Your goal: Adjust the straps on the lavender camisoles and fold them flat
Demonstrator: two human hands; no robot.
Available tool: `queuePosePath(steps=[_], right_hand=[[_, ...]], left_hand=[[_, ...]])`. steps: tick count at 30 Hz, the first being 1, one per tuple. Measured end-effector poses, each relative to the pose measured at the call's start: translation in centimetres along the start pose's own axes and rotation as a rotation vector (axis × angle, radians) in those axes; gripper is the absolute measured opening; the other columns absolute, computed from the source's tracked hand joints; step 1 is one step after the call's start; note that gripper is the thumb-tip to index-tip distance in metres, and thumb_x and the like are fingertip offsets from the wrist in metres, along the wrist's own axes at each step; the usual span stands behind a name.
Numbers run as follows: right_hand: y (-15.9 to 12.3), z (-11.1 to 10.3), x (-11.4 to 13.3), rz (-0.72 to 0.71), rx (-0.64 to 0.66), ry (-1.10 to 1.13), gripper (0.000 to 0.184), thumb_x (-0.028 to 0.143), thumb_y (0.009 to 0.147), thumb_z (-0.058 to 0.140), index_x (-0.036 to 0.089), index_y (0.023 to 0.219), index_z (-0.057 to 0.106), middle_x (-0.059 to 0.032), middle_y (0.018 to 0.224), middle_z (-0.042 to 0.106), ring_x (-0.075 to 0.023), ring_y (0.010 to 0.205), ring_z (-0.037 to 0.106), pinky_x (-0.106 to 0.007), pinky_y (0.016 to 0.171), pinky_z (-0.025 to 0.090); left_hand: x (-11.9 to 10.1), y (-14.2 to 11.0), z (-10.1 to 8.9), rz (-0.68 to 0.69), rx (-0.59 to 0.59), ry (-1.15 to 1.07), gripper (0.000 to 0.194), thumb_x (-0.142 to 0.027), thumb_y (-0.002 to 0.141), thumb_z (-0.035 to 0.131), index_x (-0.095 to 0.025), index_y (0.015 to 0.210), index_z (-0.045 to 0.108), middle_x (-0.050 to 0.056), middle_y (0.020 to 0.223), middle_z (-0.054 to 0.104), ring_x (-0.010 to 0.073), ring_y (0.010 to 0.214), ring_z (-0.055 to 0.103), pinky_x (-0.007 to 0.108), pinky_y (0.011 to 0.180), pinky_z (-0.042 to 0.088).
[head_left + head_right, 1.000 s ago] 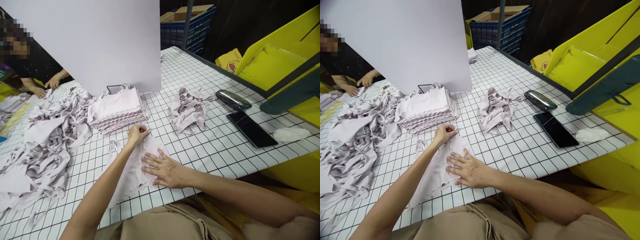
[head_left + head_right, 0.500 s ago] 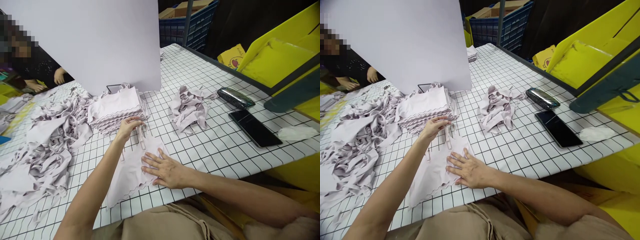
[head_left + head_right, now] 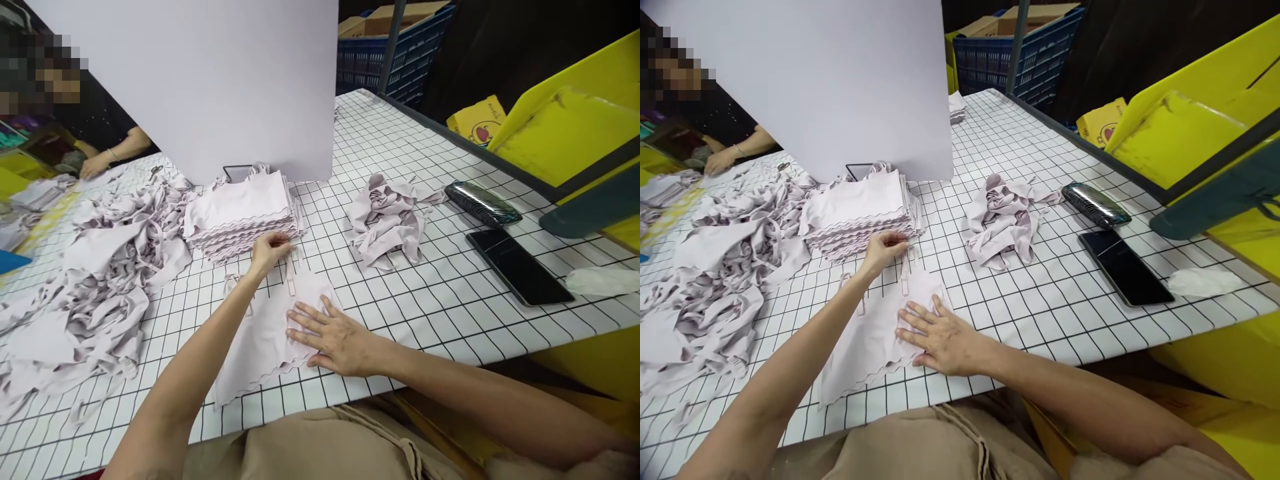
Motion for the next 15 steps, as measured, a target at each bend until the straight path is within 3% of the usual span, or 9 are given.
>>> queuePosePath(steps=[3, 5, 7, 10, 12, 15], right_hand=[[0.2, -0.2, 0.1, 0.025, 0.043, 0.011, 0.060, 0.044, 0.103, 0.047, 0.019, 0.156, 0.035, -0.0127, 0.166, 0.024, -0.0320, 0.156, 0.016, -0.073, 0.117, 0.020], [0.1, -0.1, 0.2, 0.056, 0.048, 0.016, 0.062, 0.044, 0.104, 0.043, 0.016, 0.158, 0.028, -0.0145, 0.166, 0.021, -0.0310, 0.157, 0.016, -0.073, 0.117, 0.019], [-0.2, 0.2, 0.1, 0.070, 0.023, 0.008, 0.068, 0.046, 0.104, 0.041, 0.015, 0.160, 0.018, -0.0152, 0.167, 0.018, -0.0296, 0.157, 0.014, -0.072, 0.119, 0.015], [-1.1, 1.3, -0.7, 0.084, -0.009, -0.026, 0.083, 0.056, 0.100, 0.045, 0.017, 0.162, 0.006, -0.0152, 0.167, 0.016, -0.0321, 0.157, 0.014, -0.073, 0.120, 0.010], [-1.9, 1.7, -1.8, 0.147, -0.014, -0.062, 0.088, 0.059, 0.098, 0.047, 0.018, 0.162, 0.002, -0.0160, 0.167, 0.014, -0.0344, 0.157, 0.013, -0.076, 0.118, 0.010], [-2.7, 0.8, -2.6, 0.235, 0.011, -0.085, 0.091, 0.061, 0.097, 0.048, 0.017, 0.162, 0.003, -0.0177, 0.167, 0.011, -0.0352, 0.157, 0.012, -0.076, 0.118, 0.011]], left_hand=[[-1.0, -4.2, -1.4, 0.110, -0.038, 0.105, 0.027, -0.031, 0.075, 0.079, -0.017, 0.098, 0.074, 0.010, 0.107, 0.075, 0.0246, 0.103, 0.069, 0.040, 0.099, 0.052], [-1.9, -9.0, -2.6, 0.337, -0.039, 0.332, 0.030, -0.034, 0.091, 0.066, -0.021, 0.117, 0.070, 0.010, 0.125, 0.071, 0.0262, 0.121, 0.063, 0.044, 0.109, 0.047], [-1.4, -14.5, -3.5, 0.463, 0.007, 0.517, 0.038, -0.031, 0.100, 0.053, -0.024, 0.137, 0.058, 0.009, 0.139, 0.064, 0.0261, 0.139, 0.051, 0.049, 0.115, 0.042], [0.9, -21.4, -4.5, 0.501, 0.194, 0.824, 0.059, -0.036, 0.104, 0.045, -0.025, 0.159, 0.029, 0.010, 0.158, 0.045, 0.0276, 0.153, 0.029, 0.053, 0.123, 0.028], [2.8, -23.9, -5.6, 0.458, 0.240, 0.998, 0.077, -0.049, 0.100, 0.050, -0.024, 0.163, 0.013, 0.011, 0.165, 0.030, 0.0315, 0.155, 0.020, 0.055, 0.125, 0.021], [4.6, -24.4, -7.5, 0.415, 0.169, 1.082, 0.084, -0.055, 0.097, 0.050, -0.028, 0.164, 0.006, 0.009, 0.168, 0.019, 0.0347, 0.155, 0.016, 0.059, 0.125, 0.018]])
Point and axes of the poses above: each hand's wrist, its own y-axis towards the middle knuckle, its own z-axis out of the palm, x = y × z, the point moved 5 cm from there along y, towards the middle knuckle
